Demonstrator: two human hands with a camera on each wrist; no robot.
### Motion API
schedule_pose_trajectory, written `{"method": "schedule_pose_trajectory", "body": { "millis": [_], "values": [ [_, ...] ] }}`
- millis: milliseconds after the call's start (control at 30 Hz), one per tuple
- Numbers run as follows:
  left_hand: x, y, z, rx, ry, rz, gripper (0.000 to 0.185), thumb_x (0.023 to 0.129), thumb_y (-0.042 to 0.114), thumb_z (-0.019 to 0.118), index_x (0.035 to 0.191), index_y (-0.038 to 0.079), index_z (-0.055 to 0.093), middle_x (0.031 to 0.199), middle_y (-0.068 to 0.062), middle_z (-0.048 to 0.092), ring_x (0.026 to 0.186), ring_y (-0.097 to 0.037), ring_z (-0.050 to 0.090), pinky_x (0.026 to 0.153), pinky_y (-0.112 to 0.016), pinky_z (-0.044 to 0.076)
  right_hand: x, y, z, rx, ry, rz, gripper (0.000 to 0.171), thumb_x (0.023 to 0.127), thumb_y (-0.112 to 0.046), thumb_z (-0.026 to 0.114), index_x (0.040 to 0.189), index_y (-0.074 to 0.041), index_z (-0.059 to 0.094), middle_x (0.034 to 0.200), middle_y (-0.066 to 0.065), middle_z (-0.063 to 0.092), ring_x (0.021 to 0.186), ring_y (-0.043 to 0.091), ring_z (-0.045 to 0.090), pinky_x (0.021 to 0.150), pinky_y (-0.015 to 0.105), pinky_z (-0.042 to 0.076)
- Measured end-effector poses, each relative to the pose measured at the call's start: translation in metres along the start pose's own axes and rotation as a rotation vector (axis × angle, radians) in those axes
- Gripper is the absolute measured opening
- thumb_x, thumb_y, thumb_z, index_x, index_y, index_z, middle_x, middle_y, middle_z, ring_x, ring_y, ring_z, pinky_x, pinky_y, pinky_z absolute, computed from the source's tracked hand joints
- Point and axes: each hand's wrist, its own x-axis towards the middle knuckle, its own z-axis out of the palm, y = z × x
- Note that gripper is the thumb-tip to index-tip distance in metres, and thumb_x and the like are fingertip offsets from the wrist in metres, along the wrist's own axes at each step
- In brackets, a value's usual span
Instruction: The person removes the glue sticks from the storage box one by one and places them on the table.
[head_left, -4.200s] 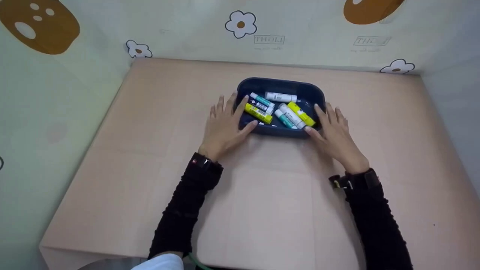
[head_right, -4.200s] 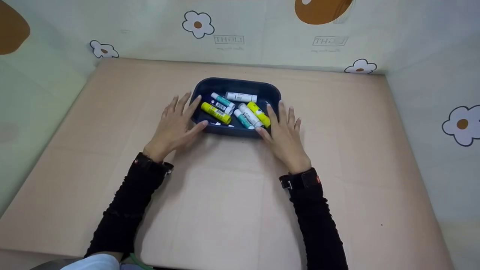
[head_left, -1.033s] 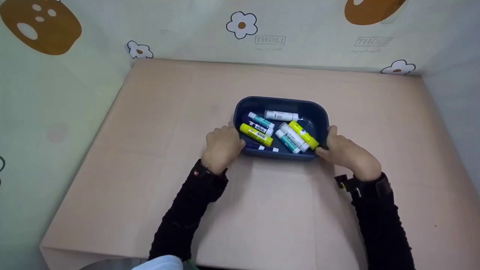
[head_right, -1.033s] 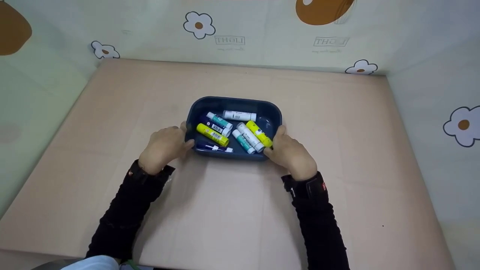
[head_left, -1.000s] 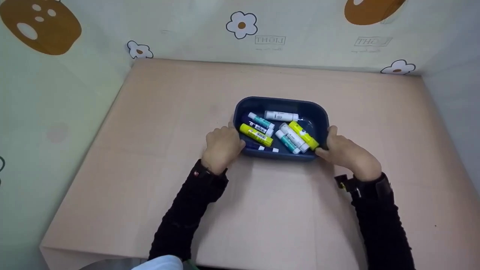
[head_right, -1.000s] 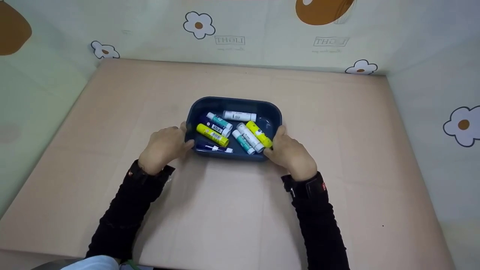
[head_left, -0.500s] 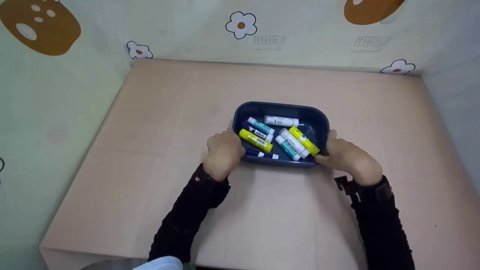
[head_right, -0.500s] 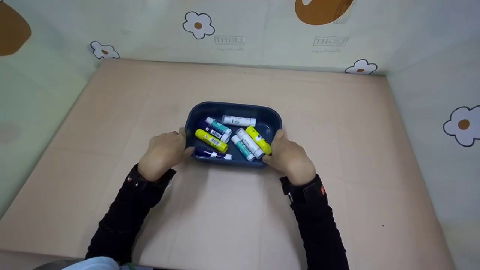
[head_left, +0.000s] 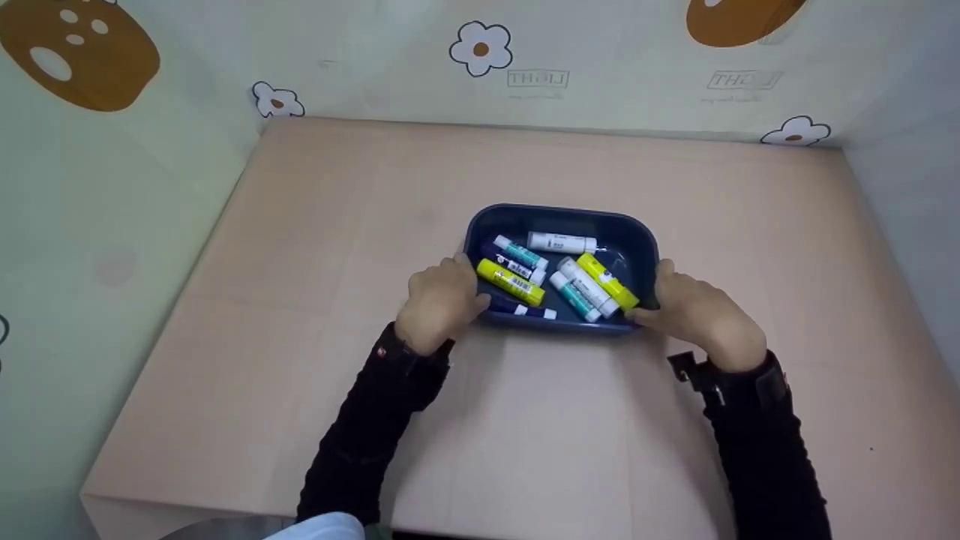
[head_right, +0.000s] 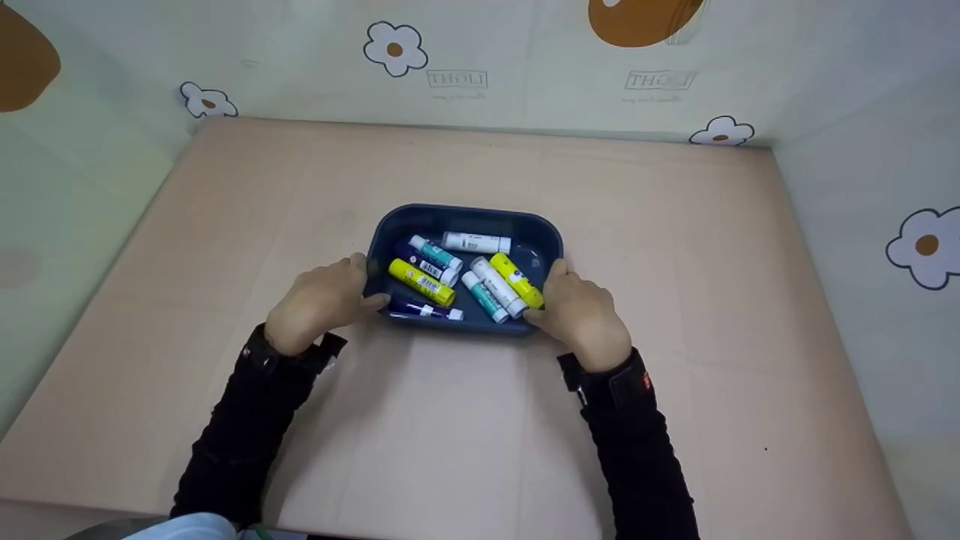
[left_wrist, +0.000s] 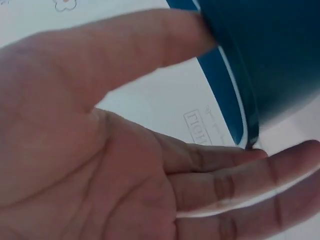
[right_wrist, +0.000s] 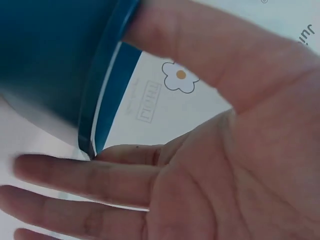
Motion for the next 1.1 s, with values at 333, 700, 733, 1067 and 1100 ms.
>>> {"method": "schedule_pose_trajectory", "body": {
  "millis": [333, 700, 733, 1067, 1100],
  "values": [
    [0.032, -0.022, 0.003, -0.310, -0.002, 0.078, 0.056, 0.092, 0.036, 0.053, 0.128, -0.005, 0.039, 0.115, -0.021, 0.058, 0.094, -0.029, 0.058, 0.082, -0.043, 0.048, 0.011, -0.006, 0.004, 0.030, 0.249, -0.214, 0.068, 0.089, -0.016, 0.059, 0.143, 0.006, 0.024, 0.145, 0.030, 0.025, 0.133, 0.044, 0.025, 0.104, 0.058, 0.028],
    [0.066, -0.026, 0.024, -0.542, 0.083, 0.063, 0.053, 0.095, 0.022, 0.049, 0.140, 0.005, 0.027, 0.134, -0.023, 0.048, 0.116, -0.031, 0.053, 0.092, -0.043, 0.046, 0.029, -0.012, 0.022, -0.041, 0.196, -0.281, 0.059, 0.085, -0.002, 0.055, 0.139, 0.006, 0.032, 0.139, 0.028, 0.035, 0.130, 0.040, 0.034, 0.104, 0.052, 0.032],
    [0.068, -0.026, 0.026, -0.546, 0.101, 0.065, 0.051, 0.095, 0.020, 0.049, 0.140, 0.006, 0.029, 0.133, -0.024, 0.049, 0.116, -0.032, 0.053, 0.092, -0.043, 0.046, 0.030, -0.013, 0.023, -0.054, 0.185, -0.272, 0.059, 0.086, -0.002, 0.054, 0.140, 0.006, 0.032, 0.140, 0.028, 0.035, 0.131, 0.040, 0.033, 0.105, 0.052, 0.031],
    [0.076, -0.027, 0.032, -0.558, 0.175, 0.117, 0.047, 0.090, 0.005, 0.050, 0.135, 0.005, 0.033, 0.126, -0.026, 0.054, 0.110, -0.031, 0.057, 0.090, -0.042, 0.047, 0.036, -0.018, 0.026, -0.084, 0.112, -0.250, 0.057, 0.085, 0.006, 0.050, 0.140, -0.001, 0.036, 0.138, 0.026, 0.040, 0.128, 0.039, 0.038, 0.104, 0.053, 0.032],
    [0.076, -0.027, 0.032, -0.558, 0.171, 0.117, 0.047, 0.090, 0.005, 0.050, 0.134, 0.005, 0.033, 0.126, -0.026, 0.054, 0.110, -0.031, 0.057, 0.090, -0.042, 0.047, 0.037, -0.019, 0.025, -0.080, 0.107, -0.248, 0.057, 0.085, 0.006, 0.050, 0.140, -0.002, 0.037, 0.137, 0.025, 0.041, 0.126, 0.038, 0.041, 0.103, 0.053, 0.034]
  ]
}}
